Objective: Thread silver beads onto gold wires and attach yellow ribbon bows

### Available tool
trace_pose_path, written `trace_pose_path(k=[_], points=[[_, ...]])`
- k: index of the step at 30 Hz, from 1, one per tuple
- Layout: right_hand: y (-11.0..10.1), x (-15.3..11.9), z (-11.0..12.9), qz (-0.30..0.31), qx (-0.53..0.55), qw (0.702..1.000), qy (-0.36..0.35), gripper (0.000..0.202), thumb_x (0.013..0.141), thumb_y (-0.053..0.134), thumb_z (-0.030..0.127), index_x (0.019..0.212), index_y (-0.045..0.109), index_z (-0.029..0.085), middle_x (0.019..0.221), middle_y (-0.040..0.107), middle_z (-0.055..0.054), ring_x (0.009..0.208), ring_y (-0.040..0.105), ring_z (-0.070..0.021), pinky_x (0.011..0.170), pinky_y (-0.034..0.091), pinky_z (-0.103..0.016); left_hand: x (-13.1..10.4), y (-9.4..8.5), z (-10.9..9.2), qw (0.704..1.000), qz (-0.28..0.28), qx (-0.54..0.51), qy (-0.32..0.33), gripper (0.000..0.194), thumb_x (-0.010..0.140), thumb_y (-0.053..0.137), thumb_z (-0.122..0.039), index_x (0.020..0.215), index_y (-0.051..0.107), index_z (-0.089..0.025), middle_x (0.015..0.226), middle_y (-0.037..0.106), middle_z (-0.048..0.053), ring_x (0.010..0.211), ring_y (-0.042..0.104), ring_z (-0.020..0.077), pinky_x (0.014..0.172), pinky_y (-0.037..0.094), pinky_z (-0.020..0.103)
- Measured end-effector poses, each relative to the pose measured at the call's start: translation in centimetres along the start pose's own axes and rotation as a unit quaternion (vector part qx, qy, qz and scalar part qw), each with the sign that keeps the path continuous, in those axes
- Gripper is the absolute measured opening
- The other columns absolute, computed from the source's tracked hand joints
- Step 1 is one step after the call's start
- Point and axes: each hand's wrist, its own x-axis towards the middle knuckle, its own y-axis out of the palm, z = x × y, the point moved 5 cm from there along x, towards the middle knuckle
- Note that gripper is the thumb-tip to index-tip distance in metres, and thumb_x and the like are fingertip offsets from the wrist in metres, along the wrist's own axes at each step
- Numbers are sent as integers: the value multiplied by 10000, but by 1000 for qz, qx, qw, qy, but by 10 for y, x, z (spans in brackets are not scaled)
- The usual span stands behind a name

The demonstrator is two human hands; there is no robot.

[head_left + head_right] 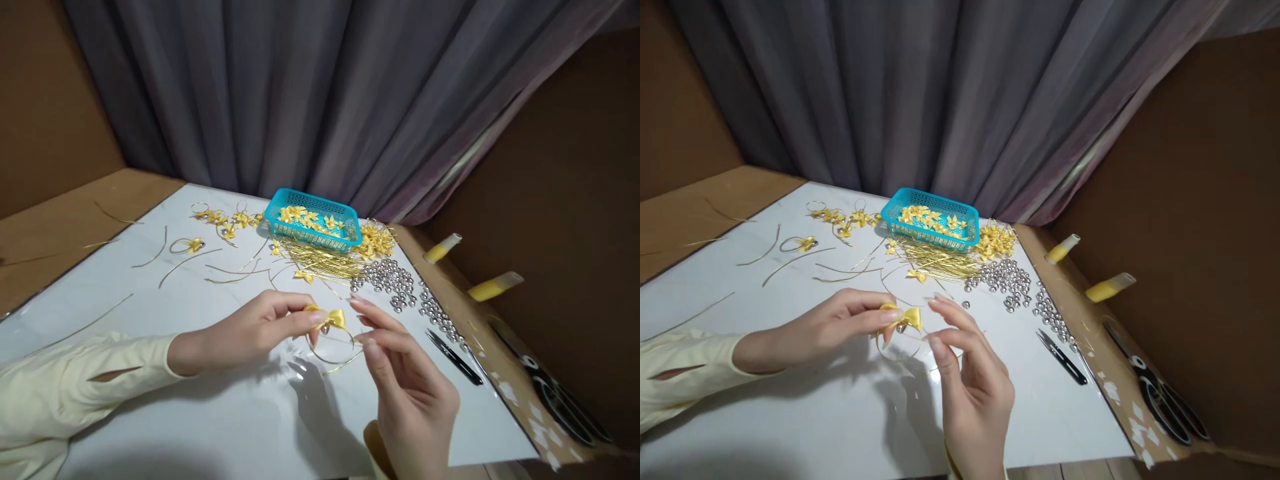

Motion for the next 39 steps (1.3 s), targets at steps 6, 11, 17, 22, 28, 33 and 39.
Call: trace_pose_path(k=[6,11,17,22,28,33,39], points=[[5,1,4,90,-1,996,-19,164,842,569,84,765,644,208,1105,693,-62,1049,635,-222,876,503,-350,1,3,7,999,27,-25,-30,313,901,477,-355,678,613,-184,643,496,-20,631,411,134,634,332,236],[2,-2,-2,108,-6,992,-62,205,835,551,24,835,635,211,1139,675,-58,1016,646,-203,835,527,-324,1,6,13,985,43,-156,-61,297,883,525,-337,650,612,-174,674,504,-12,646,404,127,644,326,232],[1,-6,-5,90,-32,991,-90,215,812,554,-7,854,628,191,1176,652,-94,986,652,-234,811,540,-367,1,9,15,956,39,-277,-88,267,868,553,-286,639,598,-157,647,460,-20,612,349,113,618,310,211],[5,-7,-3,79,-29,991,-106,242,808,546,-37,870,618,185,1185,645,-77,1018,640,-210,838,529,-329,1,10,17,962,42,-259,-82,266,863,559,-303,644,591,-154,650,448,-25,630,362,116,644,315,221],[11,-8,1,80,-49,987,-129,252,803,535,-52,909,625,157,1133,643,-98,1051,612,-225,840,509,-345,1,9,15,992,67,-101,-39,298,909,486,-338,697,593,-158,675,471,-23,661,399,122,674,332,246],[13,-9,3,70,-67,985,-145,264,802,512,-60,911,617,156,1067,640,-92,1007,607,-199,800,500,-316,0,10,14,997,65,-45,-27,306,921,457,-358,724,588,-164,667,471,-26,653,411,122,669,350,248],[13,-9,6,47,-74,986,-138,245,817,475,-46,852,600,161,973,645,-85,919,615,-187,714,493,-298,0,13,11,996,86,-25,-2,282,939,434,-295,740,582,-160,713,519,-26,688,446,108,680,351,222]])
